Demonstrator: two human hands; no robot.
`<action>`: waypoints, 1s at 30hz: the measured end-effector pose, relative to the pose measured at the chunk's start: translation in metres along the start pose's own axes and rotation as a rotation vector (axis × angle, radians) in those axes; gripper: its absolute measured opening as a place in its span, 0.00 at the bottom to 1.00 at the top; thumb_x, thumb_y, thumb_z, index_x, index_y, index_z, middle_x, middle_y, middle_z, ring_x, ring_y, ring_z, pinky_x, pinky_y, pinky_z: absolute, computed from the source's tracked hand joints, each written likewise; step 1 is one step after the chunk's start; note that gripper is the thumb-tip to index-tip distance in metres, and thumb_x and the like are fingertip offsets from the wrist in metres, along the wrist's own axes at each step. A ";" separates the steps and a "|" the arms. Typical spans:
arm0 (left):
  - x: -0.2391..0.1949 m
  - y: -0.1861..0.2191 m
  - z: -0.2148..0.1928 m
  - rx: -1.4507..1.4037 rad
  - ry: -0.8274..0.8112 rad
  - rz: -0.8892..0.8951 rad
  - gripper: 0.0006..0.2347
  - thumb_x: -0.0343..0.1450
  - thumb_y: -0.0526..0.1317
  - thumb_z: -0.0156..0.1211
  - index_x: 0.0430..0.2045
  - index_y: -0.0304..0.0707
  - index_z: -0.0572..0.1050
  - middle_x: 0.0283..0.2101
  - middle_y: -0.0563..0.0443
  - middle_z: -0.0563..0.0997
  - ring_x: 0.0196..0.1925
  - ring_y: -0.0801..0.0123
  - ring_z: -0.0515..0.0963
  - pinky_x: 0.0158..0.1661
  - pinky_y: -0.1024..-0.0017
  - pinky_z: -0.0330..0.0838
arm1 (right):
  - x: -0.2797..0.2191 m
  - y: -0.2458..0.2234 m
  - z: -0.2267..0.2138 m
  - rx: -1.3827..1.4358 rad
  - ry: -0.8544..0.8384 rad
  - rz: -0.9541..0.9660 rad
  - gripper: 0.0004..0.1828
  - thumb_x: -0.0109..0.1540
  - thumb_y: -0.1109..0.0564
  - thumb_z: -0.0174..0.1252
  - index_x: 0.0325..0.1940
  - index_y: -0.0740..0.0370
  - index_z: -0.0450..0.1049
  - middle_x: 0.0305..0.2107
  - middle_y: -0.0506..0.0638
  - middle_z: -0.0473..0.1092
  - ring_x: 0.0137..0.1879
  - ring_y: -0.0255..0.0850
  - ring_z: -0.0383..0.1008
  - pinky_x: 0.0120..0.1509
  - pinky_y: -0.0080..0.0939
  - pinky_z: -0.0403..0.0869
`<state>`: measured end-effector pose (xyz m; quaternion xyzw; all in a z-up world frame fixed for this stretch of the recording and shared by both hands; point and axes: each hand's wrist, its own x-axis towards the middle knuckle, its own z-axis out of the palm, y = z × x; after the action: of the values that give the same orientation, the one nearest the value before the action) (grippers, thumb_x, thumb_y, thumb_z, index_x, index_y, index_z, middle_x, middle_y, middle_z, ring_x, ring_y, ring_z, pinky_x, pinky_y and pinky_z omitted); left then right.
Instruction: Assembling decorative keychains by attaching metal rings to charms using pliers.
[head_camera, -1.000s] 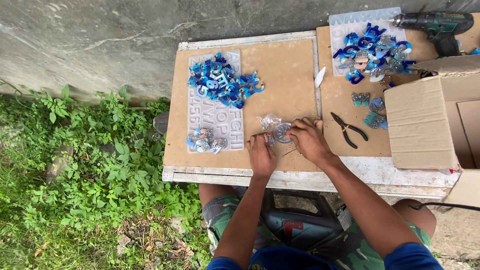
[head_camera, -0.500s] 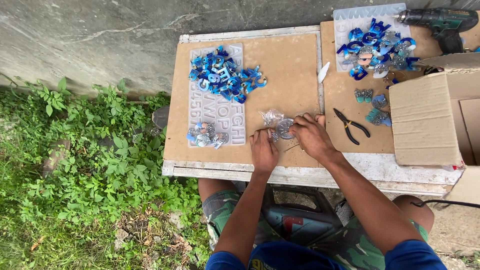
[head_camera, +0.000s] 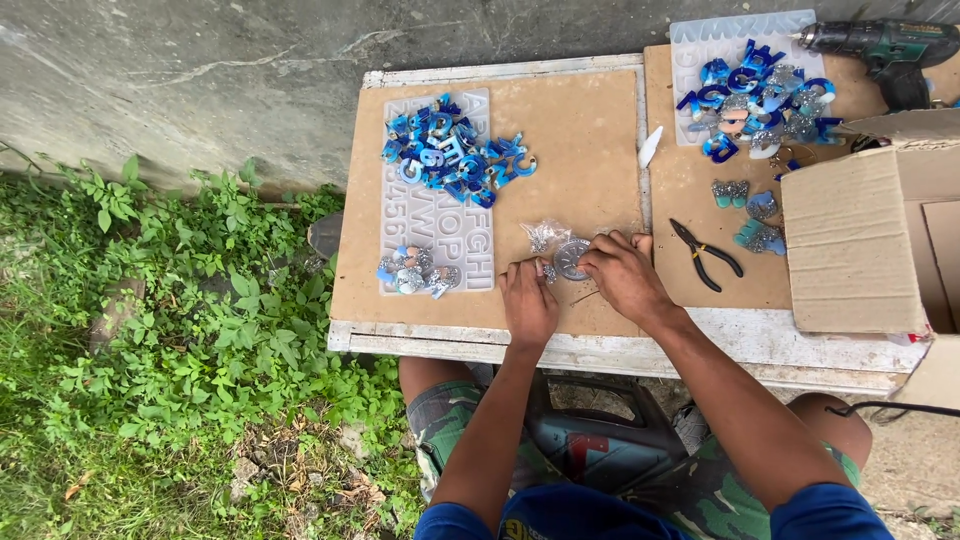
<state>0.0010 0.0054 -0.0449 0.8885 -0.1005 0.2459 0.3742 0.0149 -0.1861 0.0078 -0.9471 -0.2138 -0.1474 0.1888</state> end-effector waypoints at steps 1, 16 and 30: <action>-0.001 -0.002 0.001 -0.008 0.000 -0.005 0.06 0.74 0.29 0.48 0.37 0.44 0.69 0.33 0.52 0.75 0.40 0.59 0.74 0.45 0.63 0.63 | 0.000 0.001 0.001 0.003 -0.003 -0.003 0.03 0.59 0.52 0.64 0.34 0.45 0.76 0.34 0.37 0.69 0.45 0.35 0.66 0.57 0.47 0.54; 0.016 0.026 -0.026 -0.292 -0.053 -0.174 0.06 0.81 0.35 0.40 0.40 0.41 0.69 0.35 0.43 0.76 0.37 0.44 0.76 0.45 0.56 0.68 | 0.006 0.001 -0.010 0.246 0.157 0.097 0.02 0.64 0.50 0.63 0.41 0.44 0.78 0.38 0.36 0.71 0.47 0.35 0.72 0.57 0.43 0.59; 0.055 0.108 -0.060 -1.183 -0.027 -0.274 0.13 0.83 0.40 0.32 0.37 0.35 0.67 0.26 0.49 0.66 0.26 0.72 0.69 0.25 0.72 0.73 | 0.005 -0.105 -0.099 1.118 0.333 0.405 0.04 0.69 0.64 0.56 0.43 0.66 0.77 0.38 0.53 0.75 0.44 0.37 0.75 0.57 0.43 0.75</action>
<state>-0.0123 -0.0267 0.0857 0.5377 -0.1094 0.0866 0.8315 -0.0484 -0.1380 0.1282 -0.6908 -0.0423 -0.1200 0.7118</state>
